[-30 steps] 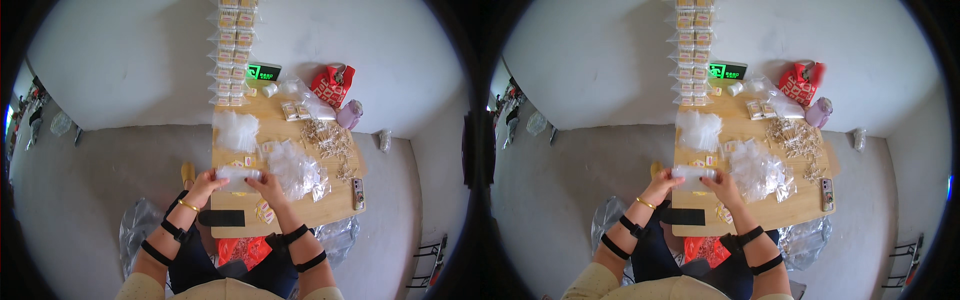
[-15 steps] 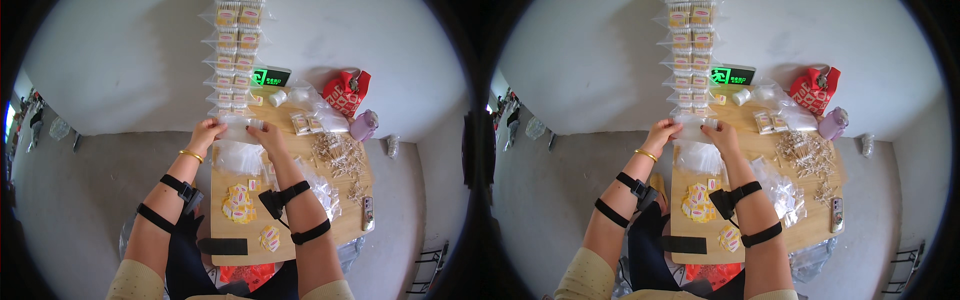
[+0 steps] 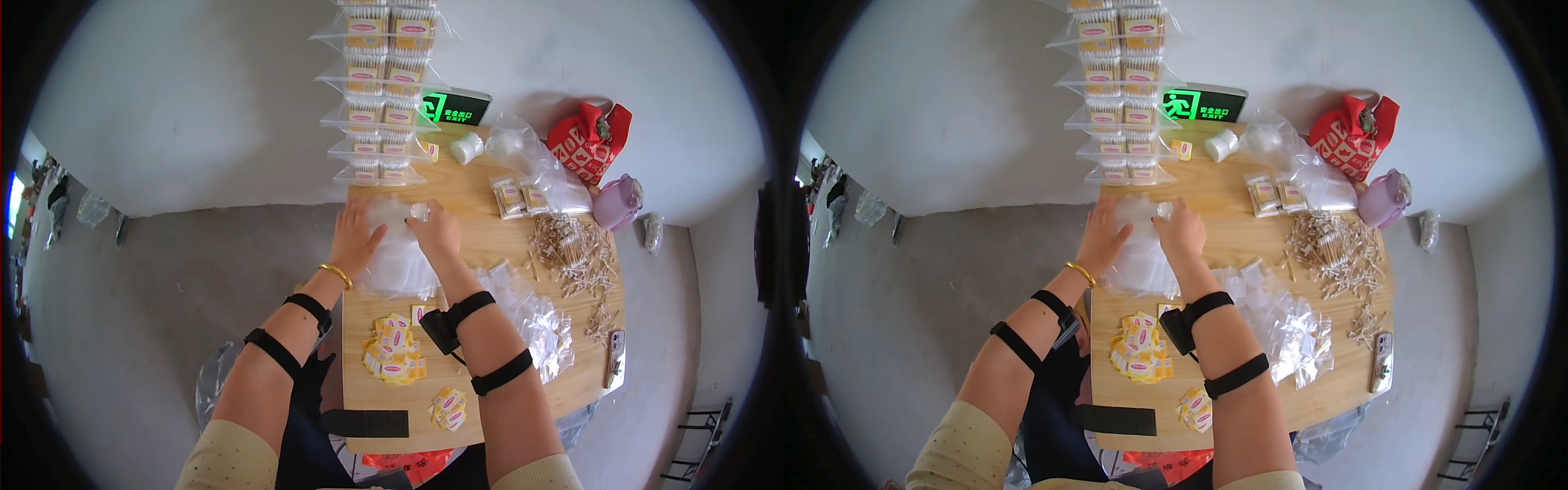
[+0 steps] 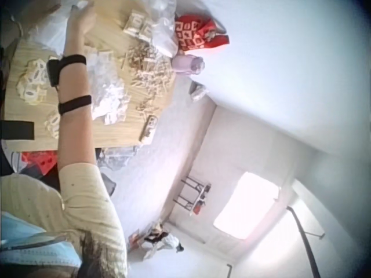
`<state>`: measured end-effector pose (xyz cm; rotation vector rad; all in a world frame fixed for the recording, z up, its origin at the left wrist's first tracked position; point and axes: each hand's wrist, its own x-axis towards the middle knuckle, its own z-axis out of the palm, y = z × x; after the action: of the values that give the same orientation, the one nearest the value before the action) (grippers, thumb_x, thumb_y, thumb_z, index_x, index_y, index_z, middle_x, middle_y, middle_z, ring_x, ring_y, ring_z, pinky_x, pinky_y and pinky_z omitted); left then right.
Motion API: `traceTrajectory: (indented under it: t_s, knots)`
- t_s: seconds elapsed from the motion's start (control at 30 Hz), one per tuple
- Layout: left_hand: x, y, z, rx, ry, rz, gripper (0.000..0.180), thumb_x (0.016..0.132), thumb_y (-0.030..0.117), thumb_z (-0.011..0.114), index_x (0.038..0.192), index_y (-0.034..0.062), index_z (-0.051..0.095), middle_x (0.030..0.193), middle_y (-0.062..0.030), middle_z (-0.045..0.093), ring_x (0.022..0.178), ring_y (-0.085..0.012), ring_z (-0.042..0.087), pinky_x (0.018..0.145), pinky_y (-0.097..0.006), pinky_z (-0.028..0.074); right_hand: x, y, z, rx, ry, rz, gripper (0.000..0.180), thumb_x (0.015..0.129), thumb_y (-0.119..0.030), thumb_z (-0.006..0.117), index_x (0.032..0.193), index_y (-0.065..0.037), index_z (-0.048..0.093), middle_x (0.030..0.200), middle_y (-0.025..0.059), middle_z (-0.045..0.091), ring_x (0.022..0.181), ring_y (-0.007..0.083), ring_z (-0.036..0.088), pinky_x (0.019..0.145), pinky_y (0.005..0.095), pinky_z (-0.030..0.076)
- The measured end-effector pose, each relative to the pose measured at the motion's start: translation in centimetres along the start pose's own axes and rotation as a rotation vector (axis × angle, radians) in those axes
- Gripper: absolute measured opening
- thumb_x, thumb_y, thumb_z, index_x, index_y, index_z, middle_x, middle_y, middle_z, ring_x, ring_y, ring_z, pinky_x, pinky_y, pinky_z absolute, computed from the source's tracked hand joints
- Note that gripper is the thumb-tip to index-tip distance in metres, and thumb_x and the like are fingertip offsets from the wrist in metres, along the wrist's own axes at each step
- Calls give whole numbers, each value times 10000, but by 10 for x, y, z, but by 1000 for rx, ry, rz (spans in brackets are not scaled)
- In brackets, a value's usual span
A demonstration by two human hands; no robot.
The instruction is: The person sits at a table and repeatedly places small yellow packets into clear plastic bags. They then seal the bags and place them into a pile. The person also handles a red plastic bag and a stack of pre-packaged items.
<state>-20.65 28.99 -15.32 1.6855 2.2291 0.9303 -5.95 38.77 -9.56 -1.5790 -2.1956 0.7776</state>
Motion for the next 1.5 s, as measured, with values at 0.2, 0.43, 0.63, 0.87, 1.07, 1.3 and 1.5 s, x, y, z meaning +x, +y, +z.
traceTrajectory:
  t_s: [0.2, 0.43, 0.63, 0.87, 1.07, 1.3, 1.5]
  knots:
    - [6, 19, 17, -122, 17, 102, 731, 918, 351, 564, 1456, 25, 192, 1504, -227, 214, 1401, -388, 198, 1136, -489, 170, 3, 24, 8, -108, 241, -184, 541, 745, -309, 727, 1200, -70, 557, 1211, 153, 564, 1167, 370, 471, 996, 455, 360]
    - [16, 27, 22, -303, 74, 173, 767, 905, 357, 588, 1456, 13, 180, 1503, -240, 192, 1400, -372, 204, 1140, -439, 187, 13, 32, 37, 344, 198, -114, 692, 793, -337, 696, 1314, 22, 415, 1255, 272, 472, 1189, 424, 433, 1008, 465, 356]
    - [26, 19, 11, -430, 199, 165, 660, 939, 369, 532, 1430, 13, 272, 1475, -223, 270, 1378, -346, 267, 1127, -404, 223, 21, 60, 29, 417, 338, -74, 643, 846, -349, 665, 1319, 15, 424, 1244, 274, 476, 1172, 418, 445, 997, 459, 366]
    - [-12, -3, -24, -563, 122, -81, 583, 980, 426, 435, 1378, 5, 367, 1407, -200, 380, 1334, -311, 342, 1106, -390, 259, -32, 79, -52, 542, 248, 6, 397, 918, -280, 595, 1239, -56, 530, 1242, 150, 488, 1190, 288, 438, 986, 386, 368]
    - [-55, -1, -28, -582, 159, -117, 544, 973, 384, 476, 1354, 6, 390, 1366, -195, 416, 1311, -311, 368, 1088, -396, 286, -127, 89, -100, 555, 168, -67, 286, 922, -204, 586, 1185, -93, 577, 1211, 80, 504, 1135, 214, 473, 942, 333, 388]
    - [-158, 75, -39, -319, 8, 93, 425, 904, 184, 604, 1272, 32, 456, 1305, -171, 480, 1251, -308, 442, 1052, -400, 341, -239, 136, -136, 220, 358, -109, 290, 783, -78, 667, 1066, -65, 607, 1069, 115, 579, 1048, 297, 511, 914, 383, 387]
    - [-259, 135, -26, -396, -270, 176, 375, 830, 106, 663, 1173, 26, 533, 1246, -163, 519, 1204, -340, 472, 1021, -389, 373, -238, 110, -105, 57, 150, -367, 395, 750, -124, 692, 1124, -44, 595, 1237, 132, 542, 1177, 322, 459, 1022, 433, 343]
